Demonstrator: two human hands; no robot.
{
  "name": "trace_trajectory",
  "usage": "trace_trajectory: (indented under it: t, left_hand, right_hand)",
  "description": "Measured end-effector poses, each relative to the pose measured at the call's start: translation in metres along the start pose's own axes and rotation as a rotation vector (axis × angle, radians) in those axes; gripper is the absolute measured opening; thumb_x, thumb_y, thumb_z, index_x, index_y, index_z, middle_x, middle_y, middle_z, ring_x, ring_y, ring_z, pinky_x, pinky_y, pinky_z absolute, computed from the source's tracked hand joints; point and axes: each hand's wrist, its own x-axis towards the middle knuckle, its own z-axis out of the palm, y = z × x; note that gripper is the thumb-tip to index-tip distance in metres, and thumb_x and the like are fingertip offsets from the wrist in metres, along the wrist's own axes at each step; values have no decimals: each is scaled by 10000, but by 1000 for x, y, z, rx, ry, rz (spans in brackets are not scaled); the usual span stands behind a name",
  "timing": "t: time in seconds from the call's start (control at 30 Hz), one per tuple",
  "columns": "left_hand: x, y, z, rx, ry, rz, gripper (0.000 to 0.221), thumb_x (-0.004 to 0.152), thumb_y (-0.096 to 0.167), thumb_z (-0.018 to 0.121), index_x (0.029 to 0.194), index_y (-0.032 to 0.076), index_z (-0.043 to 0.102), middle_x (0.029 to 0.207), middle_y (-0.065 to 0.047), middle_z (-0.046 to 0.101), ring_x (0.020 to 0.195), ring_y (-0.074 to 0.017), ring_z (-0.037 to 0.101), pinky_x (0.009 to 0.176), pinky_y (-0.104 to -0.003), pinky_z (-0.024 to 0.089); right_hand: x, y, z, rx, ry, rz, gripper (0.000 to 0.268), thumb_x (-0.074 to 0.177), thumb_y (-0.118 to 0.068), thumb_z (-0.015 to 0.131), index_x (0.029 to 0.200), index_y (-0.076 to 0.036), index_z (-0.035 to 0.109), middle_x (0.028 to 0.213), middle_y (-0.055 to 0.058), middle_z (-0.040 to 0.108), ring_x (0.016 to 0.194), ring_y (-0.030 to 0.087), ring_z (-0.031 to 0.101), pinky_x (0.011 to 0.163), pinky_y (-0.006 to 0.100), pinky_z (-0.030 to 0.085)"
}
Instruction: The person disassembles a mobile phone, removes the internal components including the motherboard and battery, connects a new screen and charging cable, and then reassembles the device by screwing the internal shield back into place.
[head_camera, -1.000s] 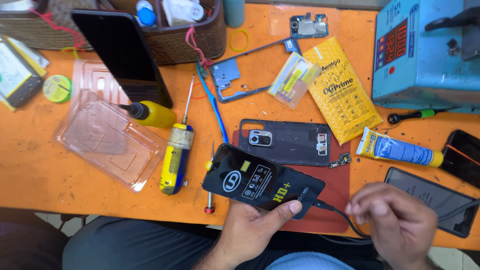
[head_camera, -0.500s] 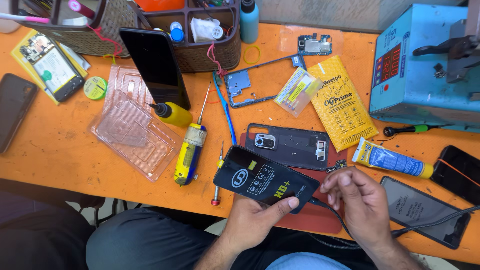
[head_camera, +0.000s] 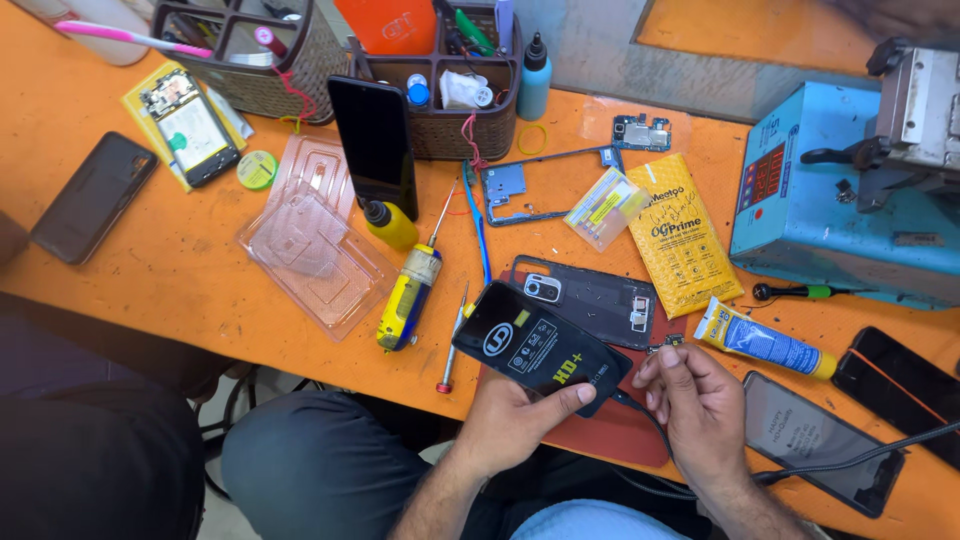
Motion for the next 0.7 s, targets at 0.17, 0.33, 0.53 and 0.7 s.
trace_trajectory:
  t: [0.17, 0.33, 0.53, 0.7]
  left_hand:
    - [-1, 4, 3, 22, 33, -14, 300, 904, 90, 767, 1184, 7, 700, 1093, -45, 753, 982, -99, 697, 871, -292, 593]
    - [0, 4, 7, 40, 39, -13, 304, 904, 93, 763, 1189, 13, 698, 1080, -47, 754, 966, -102, 704, 857, -293, 601]
    - [0, 9, 4, 7, -7, -12, 292, 903, 65, 759, 1183, 3, 699, 1104, -50, 752, 992, -104, 701, 876, -293, 597]
    - [1, 5, 1, 27, -39, -53, 288, 905, 60, 750, 1185, 15, 703, 1092, -43, 758, 991, -97, 700, 878, -288, 594]
  right_hand:
    - [1, -5, 1, 55, -16, 45, 327, 1086, -247, 521, 875, -26, 640, 793, 66, 660, 608, 54, 493, 505, 196, 383]
    - [3, -8, 0, 65, -24, 63, 323, 1077, -264, 528, 873, -41, 642, 785, 50, 657, 605, 51, 498, 493, 192, 375]
    - [2, -9, 1, 79, -15, 78, 302, 1066, -268, 551, 872, -52, 634, 788, 39, 648, 620, 46, 497, 485, 193, 355]
    - [2, -7, -1, 55, -9, 80, 298, 1057, -286, 546, 876, -68, 636, 795, 28, 657, 613, 45, 490, 497, 186, 356]
